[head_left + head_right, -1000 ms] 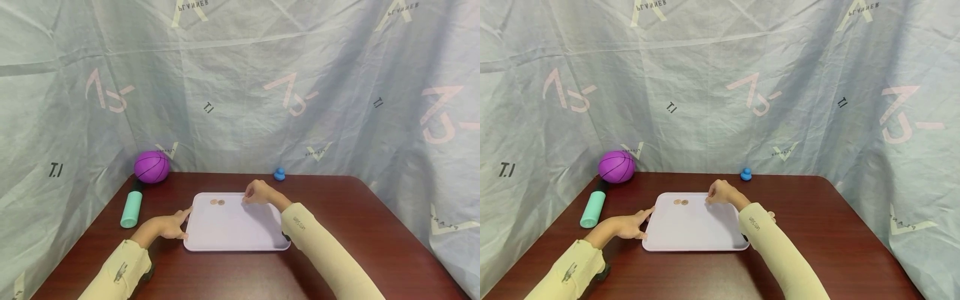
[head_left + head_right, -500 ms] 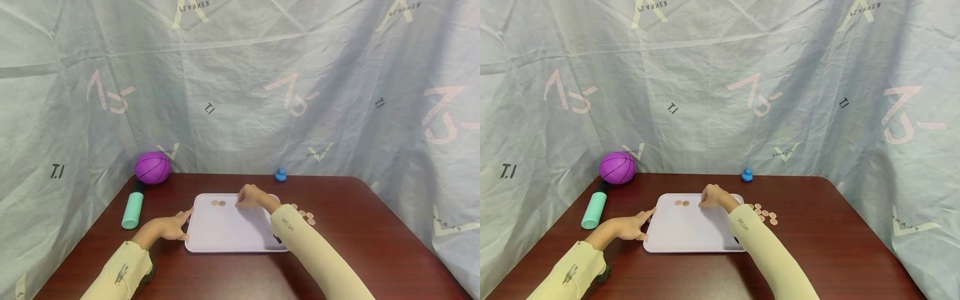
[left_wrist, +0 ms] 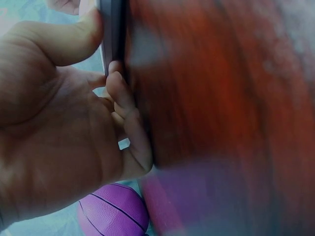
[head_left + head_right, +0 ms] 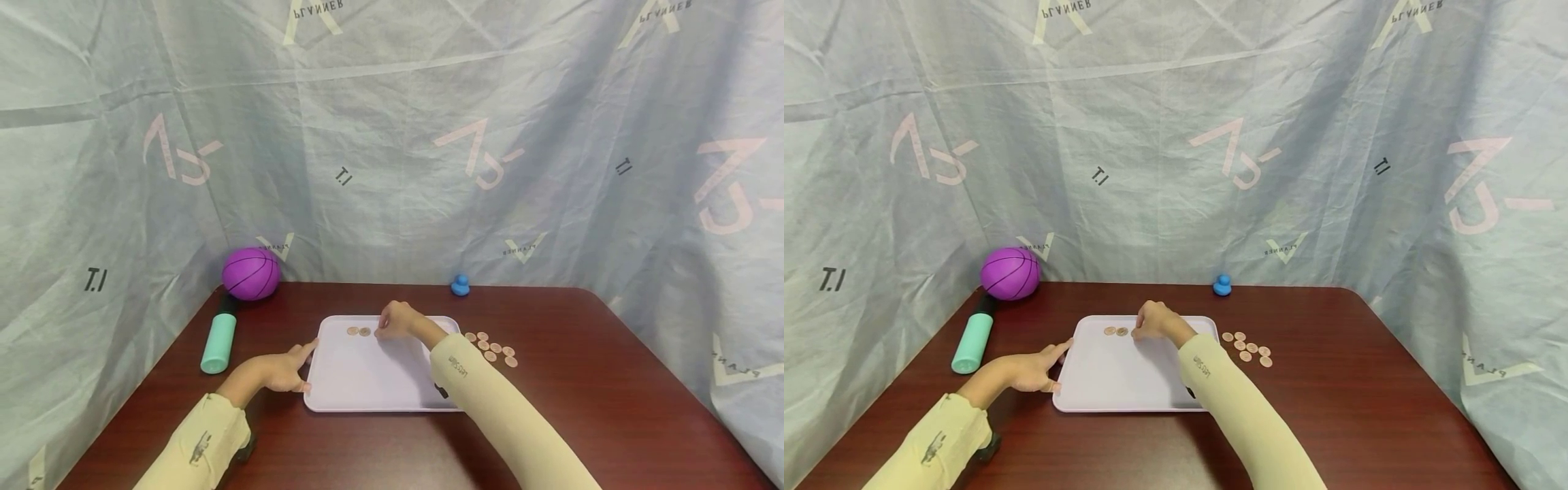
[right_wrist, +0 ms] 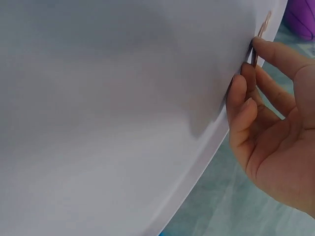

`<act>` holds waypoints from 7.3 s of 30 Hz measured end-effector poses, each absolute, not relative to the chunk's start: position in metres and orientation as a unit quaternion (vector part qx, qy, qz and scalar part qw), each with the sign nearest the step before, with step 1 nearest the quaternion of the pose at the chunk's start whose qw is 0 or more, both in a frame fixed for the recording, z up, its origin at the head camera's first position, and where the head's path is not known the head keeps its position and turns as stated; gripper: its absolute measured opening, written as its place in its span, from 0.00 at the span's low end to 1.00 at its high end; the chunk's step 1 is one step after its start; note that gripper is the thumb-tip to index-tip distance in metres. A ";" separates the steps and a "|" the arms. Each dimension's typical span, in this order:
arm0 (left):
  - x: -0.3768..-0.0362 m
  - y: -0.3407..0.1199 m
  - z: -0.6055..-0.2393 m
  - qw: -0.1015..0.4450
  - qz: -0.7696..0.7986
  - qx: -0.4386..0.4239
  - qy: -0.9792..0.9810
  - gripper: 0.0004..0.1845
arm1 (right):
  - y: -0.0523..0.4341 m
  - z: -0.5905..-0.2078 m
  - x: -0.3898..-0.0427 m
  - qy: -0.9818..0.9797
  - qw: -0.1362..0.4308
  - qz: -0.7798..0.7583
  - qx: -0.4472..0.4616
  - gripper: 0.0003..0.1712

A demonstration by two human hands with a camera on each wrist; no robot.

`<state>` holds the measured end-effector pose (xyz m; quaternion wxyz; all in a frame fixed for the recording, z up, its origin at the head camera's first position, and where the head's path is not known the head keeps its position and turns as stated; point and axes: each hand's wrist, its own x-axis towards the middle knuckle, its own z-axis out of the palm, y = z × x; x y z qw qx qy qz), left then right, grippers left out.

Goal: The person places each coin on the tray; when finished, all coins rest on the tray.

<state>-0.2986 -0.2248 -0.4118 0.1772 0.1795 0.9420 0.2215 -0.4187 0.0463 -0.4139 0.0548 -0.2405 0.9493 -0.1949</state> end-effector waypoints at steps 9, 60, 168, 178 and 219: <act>-0.299 -0.225 -0.414 0.176 0.223 0.178 0.942 0.52 | 0.041 -0.415 -0.419 0.949 0.059 -0.217 -0.221 0.07; -0.308 -0.238 -0.404 0.131 0.247 0.217 0.935 0.42 | 0.189 -0.386 -0.385 0.925 0.004 -0.317 -0.211 0.11; -0.315 -0.223 -0.416 0.139 0.267 0.195 0.933 0.46 | 0.129 -0.404 -0.405 0.940 0.026 -0.231 -0.248 0.06; -0.313 -0.224 -0.416 0.141 0.259 0.184 0.938 0.46 | 0.105 -0.405 -0.408 0.943 0.044 -0.189 -0.270 0.03; -0.314 -0.224 -0.419 0.138 0.264 0.189 0.936 0.46 | 0.069 -0.411 -0.417 0.950 0.067 -0.232 -0.200 0.07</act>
